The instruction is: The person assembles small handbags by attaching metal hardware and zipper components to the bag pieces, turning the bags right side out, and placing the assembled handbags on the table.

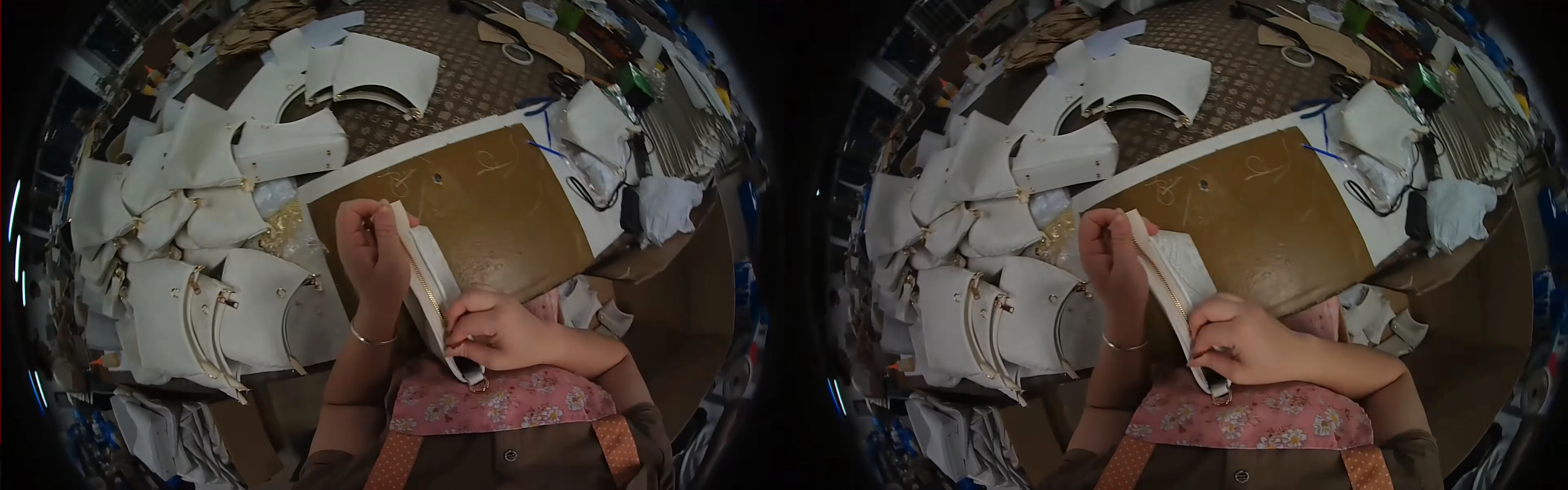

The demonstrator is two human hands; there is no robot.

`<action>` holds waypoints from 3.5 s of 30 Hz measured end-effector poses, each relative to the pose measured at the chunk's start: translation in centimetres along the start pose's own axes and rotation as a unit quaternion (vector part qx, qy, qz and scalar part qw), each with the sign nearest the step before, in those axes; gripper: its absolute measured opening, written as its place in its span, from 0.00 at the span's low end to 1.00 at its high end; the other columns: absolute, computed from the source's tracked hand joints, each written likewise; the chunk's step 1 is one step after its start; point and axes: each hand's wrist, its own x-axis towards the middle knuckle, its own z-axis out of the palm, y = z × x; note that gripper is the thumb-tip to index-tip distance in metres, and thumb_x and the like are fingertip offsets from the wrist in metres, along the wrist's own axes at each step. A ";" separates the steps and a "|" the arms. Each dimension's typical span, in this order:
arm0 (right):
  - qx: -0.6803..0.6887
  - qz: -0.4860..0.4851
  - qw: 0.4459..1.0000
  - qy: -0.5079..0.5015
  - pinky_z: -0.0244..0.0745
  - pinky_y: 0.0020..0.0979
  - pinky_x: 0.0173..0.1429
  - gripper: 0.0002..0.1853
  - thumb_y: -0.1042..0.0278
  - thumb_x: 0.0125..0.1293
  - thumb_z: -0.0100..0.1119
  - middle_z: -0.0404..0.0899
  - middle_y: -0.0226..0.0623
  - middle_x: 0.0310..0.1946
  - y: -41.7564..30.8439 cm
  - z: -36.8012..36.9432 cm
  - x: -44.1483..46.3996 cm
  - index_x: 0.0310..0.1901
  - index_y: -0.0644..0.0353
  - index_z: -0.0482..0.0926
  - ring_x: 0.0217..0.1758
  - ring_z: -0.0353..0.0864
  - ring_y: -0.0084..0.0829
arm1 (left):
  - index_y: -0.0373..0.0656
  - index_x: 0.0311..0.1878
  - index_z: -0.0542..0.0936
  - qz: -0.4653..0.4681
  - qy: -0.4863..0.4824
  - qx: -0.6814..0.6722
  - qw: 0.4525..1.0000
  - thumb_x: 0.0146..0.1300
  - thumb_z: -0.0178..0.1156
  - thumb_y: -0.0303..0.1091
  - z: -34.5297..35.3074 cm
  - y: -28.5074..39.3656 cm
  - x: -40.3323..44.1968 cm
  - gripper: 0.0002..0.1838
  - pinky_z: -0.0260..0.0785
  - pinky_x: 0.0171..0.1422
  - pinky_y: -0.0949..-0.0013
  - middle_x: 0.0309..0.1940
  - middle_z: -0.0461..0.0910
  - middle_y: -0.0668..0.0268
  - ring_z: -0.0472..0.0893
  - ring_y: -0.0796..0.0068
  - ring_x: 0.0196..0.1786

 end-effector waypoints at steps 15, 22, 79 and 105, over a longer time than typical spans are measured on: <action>0.103 0.052 0.992 -0.046 0.72 0.31 0.37 0.04 0.68 0.61 0.63 0.79 0.33 0.32 -1.7 -1.9 -4.1 0.32 0.59 0.83 0.34 0.78 0.33 | 0.39 0.40 0.65 0.084 -0.089 0.078 0.989 0.71 0.47 0.32 1.2 -0.2 -1.9 0.06 0.66 0.33 0.80 0.27 0.72 0.65 0.72 0.83 0.27; 0.109 0.038 0.992 -0.050 0.72 0.33 0.36 0.05 0.66 0.61 0.62 0.80 0.32 0.28 -2.2 -0.9 -4.1 0.32 0.57 0.83 0.33 0.79 0.33 | 0.39 0.42 0.66 0.071 -0.099 0.080 0.989 0.72 0.48 0.34 1.0 -0.3 -2.1 0.08 0.65 0.38 0.81 0.31 0.76 0.63 0.73 0.83 0.30; -0.006 0.117 0.960 0.253 0.64 0.40 0.64 0.38 0.67 0.54 0.64 0.66 0.53 0.60 6.9 -6.0 -2.5 0.66 0.63 0.59 0.65 0.64 0.50 | 0.41 0.69 0.62 -0.062 -0.411 0.345 0.841 0.47 0.50 0.18 5.2 2.1 -2.1 0.39 0.67 0.48 0.71 0.45 0.67 0.58 0.72 0.66 0.42; -0.333 0.456 0.738 0.370 0.74 0.39 0.52 0.16 0.67 0.58 0.59 0.71 0.54 0.50 13.8 -17.0 -11.5 0.47 0.64 0.73 0.47 0.77 0.49 | 0.33 0.45 0.77 0.012 -0.382 0.305 0.872 0.66 0.52 0.35 0.4 0.7 -0.7 0.13 0.67 0.40 0.71 0.30 0.77 0.59 0.74 0.71 0.32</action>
